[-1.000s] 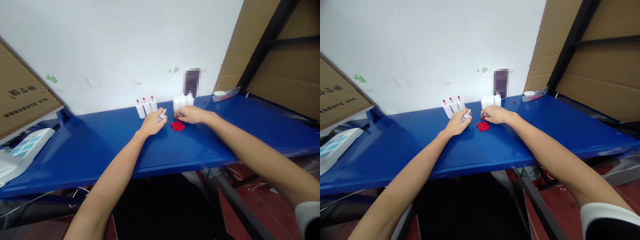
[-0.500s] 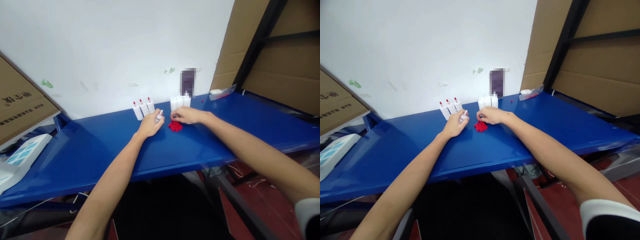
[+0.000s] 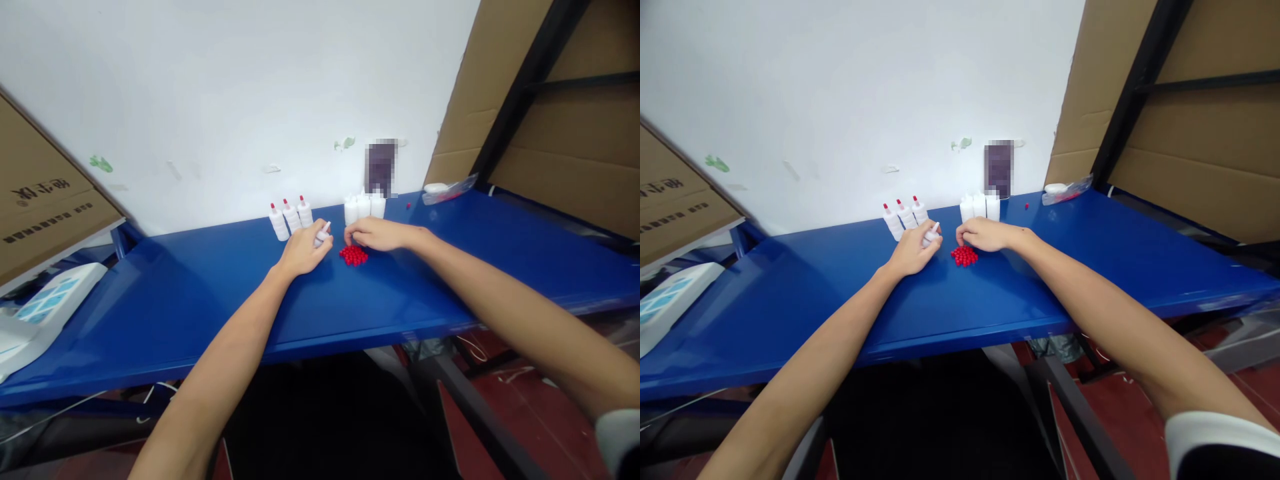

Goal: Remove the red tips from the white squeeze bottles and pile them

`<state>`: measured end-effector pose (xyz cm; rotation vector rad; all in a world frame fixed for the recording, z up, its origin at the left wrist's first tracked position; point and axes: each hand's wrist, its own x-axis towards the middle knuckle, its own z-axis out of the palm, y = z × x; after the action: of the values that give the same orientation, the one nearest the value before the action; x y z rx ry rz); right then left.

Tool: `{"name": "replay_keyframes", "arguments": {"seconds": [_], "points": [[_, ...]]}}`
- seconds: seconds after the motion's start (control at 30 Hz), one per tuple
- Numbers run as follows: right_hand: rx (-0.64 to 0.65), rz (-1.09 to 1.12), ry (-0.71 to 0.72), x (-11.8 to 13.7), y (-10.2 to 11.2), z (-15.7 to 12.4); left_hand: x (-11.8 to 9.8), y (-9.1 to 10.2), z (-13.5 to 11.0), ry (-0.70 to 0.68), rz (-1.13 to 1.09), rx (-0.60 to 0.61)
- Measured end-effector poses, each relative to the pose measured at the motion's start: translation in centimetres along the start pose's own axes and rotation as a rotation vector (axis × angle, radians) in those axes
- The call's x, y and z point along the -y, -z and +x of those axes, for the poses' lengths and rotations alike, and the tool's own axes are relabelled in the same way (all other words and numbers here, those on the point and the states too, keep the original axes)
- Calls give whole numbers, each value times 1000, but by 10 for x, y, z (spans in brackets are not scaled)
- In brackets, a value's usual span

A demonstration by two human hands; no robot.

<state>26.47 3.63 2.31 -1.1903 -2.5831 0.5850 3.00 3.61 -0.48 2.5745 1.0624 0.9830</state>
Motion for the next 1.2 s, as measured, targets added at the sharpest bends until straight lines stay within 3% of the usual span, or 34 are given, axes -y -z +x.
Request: {"name": "replay_keyframes", "arguments": {"seconds": [0.27, 0.77, 0.9, 1.03, 1.2], "points": [[-323, 74, 72, 14, -2, -1, -5, 0, 0, -45, 39, 73], [-319, 404, 61, 24, -9, 0, -8, 1, 2, -73, 151, 130], [-424, 323, 74, 22, -8, 2, -6, -1, 2, -58, 119, 132], [-614, 137, -34, 11, -1, 0, -1, -2, 4, -11, 146, 70], [-564, -167, -211, -3, 1, -2, 0, -3, 6, 7, 210, 40]]}}
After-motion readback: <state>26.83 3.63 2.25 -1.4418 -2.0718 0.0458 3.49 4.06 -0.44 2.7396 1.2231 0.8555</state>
